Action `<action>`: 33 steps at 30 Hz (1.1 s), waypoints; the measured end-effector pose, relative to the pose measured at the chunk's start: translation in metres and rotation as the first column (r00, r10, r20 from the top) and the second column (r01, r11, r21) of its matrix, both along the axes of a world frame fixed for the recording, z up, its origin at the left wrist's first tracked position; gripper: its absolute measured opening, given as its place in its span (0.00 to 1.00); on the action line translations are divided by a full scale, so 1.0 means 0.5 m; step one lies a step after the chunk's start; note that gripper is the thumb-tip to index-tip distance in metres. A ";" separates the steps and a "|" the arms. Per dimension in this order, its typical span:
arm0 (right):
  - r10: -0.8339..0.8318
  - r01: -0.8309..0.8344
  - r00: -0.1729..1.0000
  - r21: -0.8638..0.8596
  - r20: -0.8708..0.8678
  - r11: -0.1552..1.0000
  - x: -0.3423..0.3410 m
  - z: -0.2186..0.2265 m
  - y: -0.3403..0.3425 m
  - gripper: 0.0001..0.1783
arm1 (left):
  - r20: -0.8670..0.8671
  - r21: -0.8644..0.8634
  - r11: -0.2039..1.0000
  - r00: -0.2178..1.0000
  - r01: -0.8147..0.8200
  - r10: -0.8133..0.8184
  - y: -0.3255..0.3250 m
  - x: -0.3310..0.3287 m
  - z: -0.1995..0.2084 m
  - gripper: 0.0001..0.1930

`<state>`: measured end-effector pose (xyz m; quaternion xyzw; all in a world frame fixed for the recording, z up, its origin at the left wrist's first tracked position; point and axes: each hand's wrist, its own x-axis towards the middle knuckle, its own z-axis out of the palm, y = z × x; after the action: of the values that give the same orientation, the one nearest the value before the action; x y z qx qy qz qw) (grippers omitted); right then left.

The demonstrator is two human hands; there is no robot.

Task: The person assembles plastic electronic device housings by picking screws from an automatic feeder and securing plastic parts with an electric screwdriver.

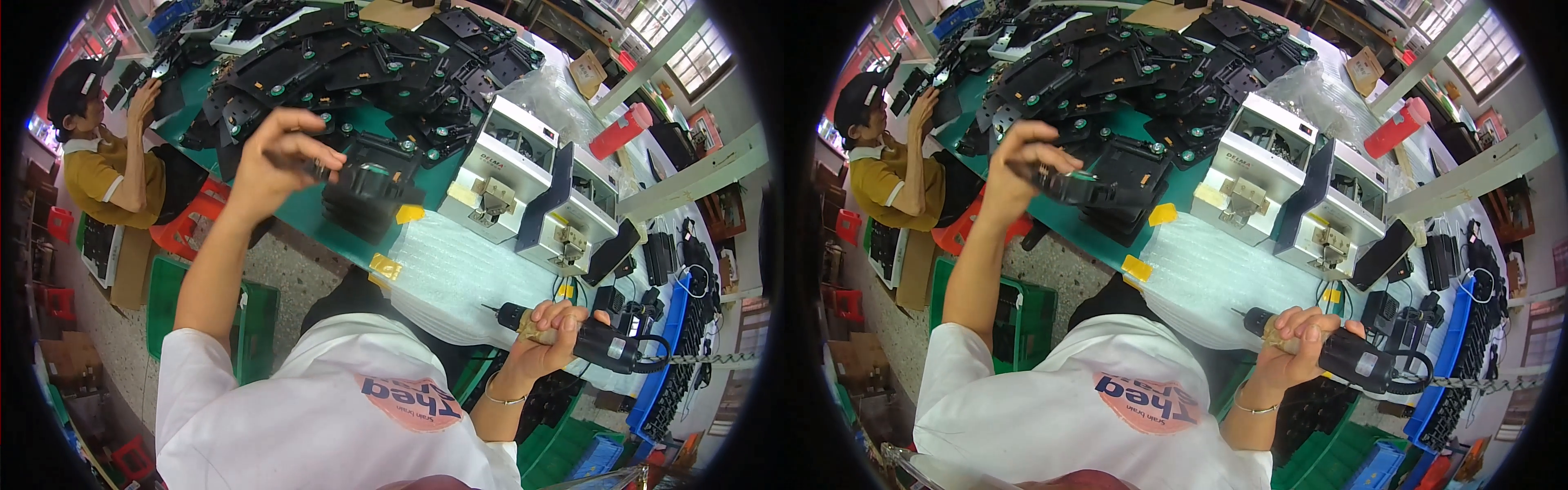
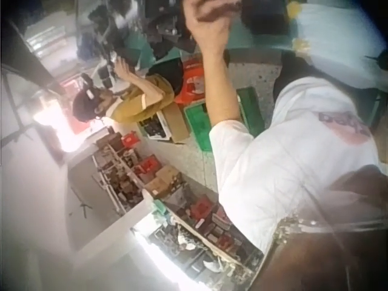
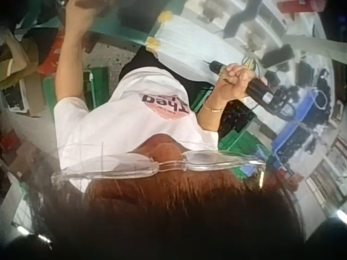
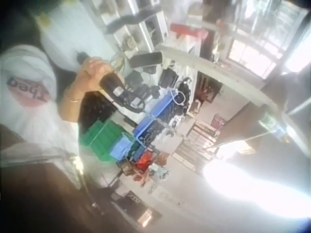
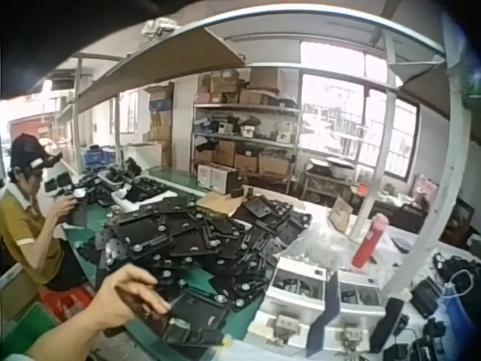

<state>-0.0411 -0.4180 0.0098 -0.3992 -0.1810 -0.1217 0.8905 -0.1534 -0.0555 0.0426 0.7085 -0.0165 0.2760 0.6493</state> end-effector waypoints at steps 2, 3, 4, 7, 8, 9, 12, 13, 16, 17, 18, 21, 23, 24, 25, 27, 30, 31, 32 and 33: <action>-0.006 0.006 1.000 -0.034 0.004 0.999 0.000 0.003 0.005 0.28 | -0.136 0.099 0.995 0.990 -0.034 0.047 0.031 0.032 0.058 0.32; -0.004 0.004 1.000 -0.031 0.007 1.000 -0.001 0.003 0.005 0.28 | -0.187 0.154 0.987 0.980 -0.042 0.071 0.038 0.055 0.081 0.33; 0.008 -0.008 1.000 -0.037 -0.003 0.999 -0.001 0.002 0.006 0.28 | -0.248 0.223 0.975 0.967 -0.006 0.062 0.041 0.078 0.097 0.33; 0.013 -0.014 1.000 -0.055 -0.008 0.998 -0.005 -0.005 0.012 0.28 | -0.118 0.625 0.781 0.987 -0.009 0.106 0.037 0.170 0.085 0.48; 0.013 -0.013 1.000 -0.067 -0.005 0.998 -0.007 -0.006 0.014 0.28 | -0.177 0.745 0.667 0.971 0.025 0.161 0.045 0.180 0.065 0.50; -0.003 0.002 1.000 -0.071 -0.004 0.997 -0.008 -0.010 0.014 0.28 | -0.228 0.839 0.538 0.951 0.084 0.208 0.029 0.203 0.068 0.52; 0.002 -0.003 1.000 -0.068 -0.005 0.998 -0.008 -0.017 0.011 0.28 | -0.613 0.773 0.420 0.729 0.475 0.304 -0.012 0.248 0.089 0.57; 0.000 0.000 1.000 -0.081 -0.001 0.997 -0.009 -0.019 0.009 0.28 | -0.613 0.773 0.420 0.730 0.475 0.301 -0.010 0.254 0.077 0.57; -0.006 0.007 1.000 -0.105 0.006 0.994 -0.007 -0.020 0.003 0.27 | -0.537 0.827 0.290 0.828 0.481 0.160 0.000 0.271 0.039 0.61; -0.006 0.007 1.000 -0.114 0.009 0.993 -0.007 -0.019 0.002 0.27 | -0.539 0.826 0.290 0.827 0.483 0.157 0.001 0.275 0.032 0.61; -0.008 0.009 1.000 -0.113 0.007 0.994 -0.007 -0.020 0.002 0.27 | -0.546 0.828 0.253 0.824 0.501 0.154 0.001 0.277 0.027 0.60; -0.017 0.014 1.000 -0.139 -0.020 0.990 -0.008 -0.023 0.004 0.26 | -0.547 0.834 0.180 0.823 0.521 0.153 -0.002 0.279 0.023 0.59; -0.027 0.024 0.999 -0.122 -0.025 0.992 -0.006 -0.027 0.003 0.27 | -0.543 0.839 0.145 0.825 0.524 0.156 0.002 0.278 0.012 0.58; -0.024 0.020 0.999 -0.123 -0.028 0.992 -0.006 -0.028 0.002 0.27 | -0.530 0.841 0.194 0.841 0.505 0.109 0.008 0.274 -0.002 0.59; -0.027 0.023 0.999 -0.129 -0.024 0.991 -0.006 -0.030 0.002 0.27 | -0.514 0.839 0.243 0.856 0.486 0.063 0.012 0.271 -0.012 0.60; -0.022 0.019 0.999 -0.133 -0.023 0.991 -0.006 -0.032 0.002 0.27 | -0.487 0.842 0.290 0.872 0.455 0.044 0.016 0.265 -0.021 0.59; -0.009 0.005 1.000 -0.149 -0.023 0.989 -0.006 -0.032 0.003 0.26 | -0.394 0.862 0.373 0.916 0.343 0.069 0.018 0.251 -0.031 0.57; -0.017 0.012 0.999 -0.147 -0.030 0.989 -0.005 -0.033 0.002 0.26 | -0.330 0.876 0.405 0.938 0.262 0.108 0.016 0.244 -0.034 0.54; -0.024 0.018 0.999 -0.145 -0.038 0.989 -0.004 -0.035 0.002 0.26 | -0.314 0.855 0.473 0.938 0.213 0.145 0.015 0.235 -0.037 0.50; -0.017 0.012 0.999 -0.138 -0.037 0.990 -0.003 -0.035 0.001 0.26 | -0.313 0.858 0.469 0.938 0.210 0.153 0.014 0.226 -0.042 0.50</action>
<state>-0.0426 -0.4173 -0.0076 -0.4634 -0.1690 -0.1077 0.8632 -0.0402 -0.0487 0.0214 0.9770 -0.0538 0.0872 0.1872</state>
